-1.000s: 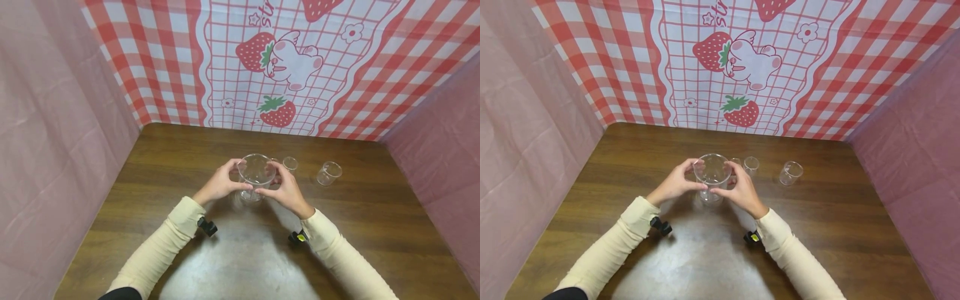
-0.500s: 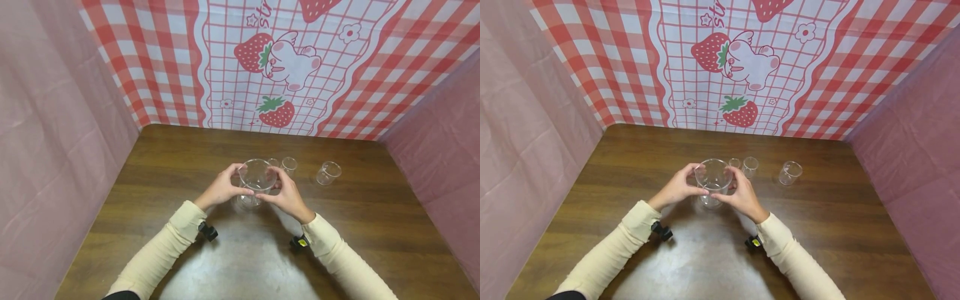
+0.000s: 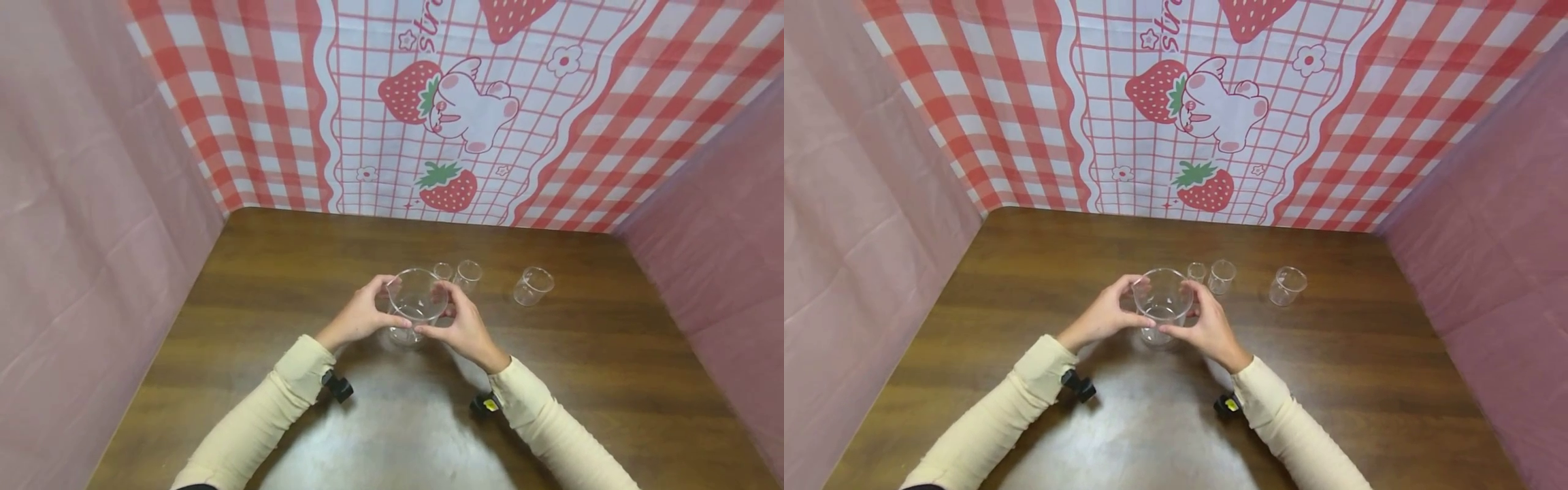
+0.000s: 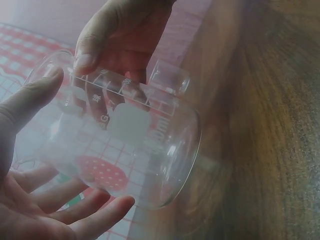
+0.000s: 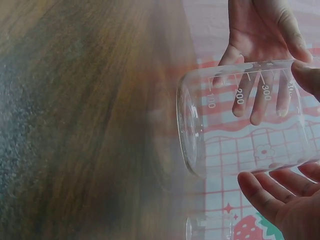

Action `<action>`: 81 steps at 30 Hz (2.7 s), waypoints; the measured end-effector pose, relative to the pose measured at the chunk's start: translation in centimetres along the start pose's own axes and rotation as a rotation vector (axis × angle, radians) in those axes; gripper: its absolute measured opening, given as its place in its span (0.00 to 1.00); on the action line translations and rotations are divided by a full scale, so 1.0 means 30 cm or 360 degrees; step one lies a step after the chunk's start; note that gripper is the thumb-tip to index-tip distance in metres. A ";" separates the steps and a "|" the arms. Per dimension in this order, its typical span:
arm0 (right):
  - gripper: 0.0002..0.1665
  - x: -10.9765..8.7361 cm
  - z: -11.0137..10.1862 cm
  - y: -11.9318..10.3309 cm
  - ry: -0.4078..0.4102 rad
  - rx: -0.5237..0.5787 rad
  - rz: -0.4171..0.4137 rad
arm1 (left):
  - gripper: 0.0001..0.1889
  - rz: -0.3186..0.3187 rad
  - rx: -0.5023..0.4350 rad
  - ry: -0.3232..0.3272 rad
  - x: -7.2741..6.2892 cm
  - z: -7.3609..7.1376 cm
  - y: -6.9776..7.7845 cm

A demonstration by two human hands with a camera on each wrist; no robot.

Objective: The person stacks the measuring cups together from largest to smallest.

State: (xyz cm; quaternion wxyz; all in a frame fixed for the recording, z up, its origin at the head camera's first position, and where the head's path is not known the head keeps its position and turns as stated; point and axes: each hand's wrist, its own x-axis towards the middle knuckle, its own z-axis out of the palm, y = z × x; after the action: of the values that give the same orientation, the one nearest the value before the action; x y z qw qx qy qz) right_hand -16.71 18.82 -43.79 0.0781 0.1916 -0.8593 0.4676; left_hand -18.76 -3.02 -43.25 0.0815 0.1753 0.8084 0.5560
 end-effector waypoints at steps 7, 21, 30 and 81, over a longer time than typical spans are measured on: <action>0.50 -0.001 0.015 0.007 0.0000 0.0009 0.0012 | 0.41 -0.0022 -0.0014 0.0012 -0.005 0.001 -0.013; 0.50 -0.025 0.020 0.016 -0.0006 0.0070 0.0053 | 0.42 -0.0032 -0.0015 -0.0018 -0.014 0.017 -0.021; 0.50 -0.027 0.032 0.028 -0.0012 0.0115 0.0034 | 0.43 -0.0049 -0.0027 0.0002 -0.016 0.019 -0.028; 0.51 -0.015 0.017 0.043 -0.0130 -0.0009 0.0027 | 0.46 0.0077 0.0074 -0.0178 0.013 0.005 -0.075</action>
State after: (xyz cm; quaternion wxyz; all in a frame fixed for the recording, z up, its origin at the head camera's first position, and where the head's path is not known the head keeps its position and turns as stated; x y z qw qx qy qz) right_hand -16.79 19.13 -45.22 0.0396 0.2031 -0.8647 0.4578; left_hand -19.50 -3.46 -45.36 0.1089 0.2275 0.8108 0.5283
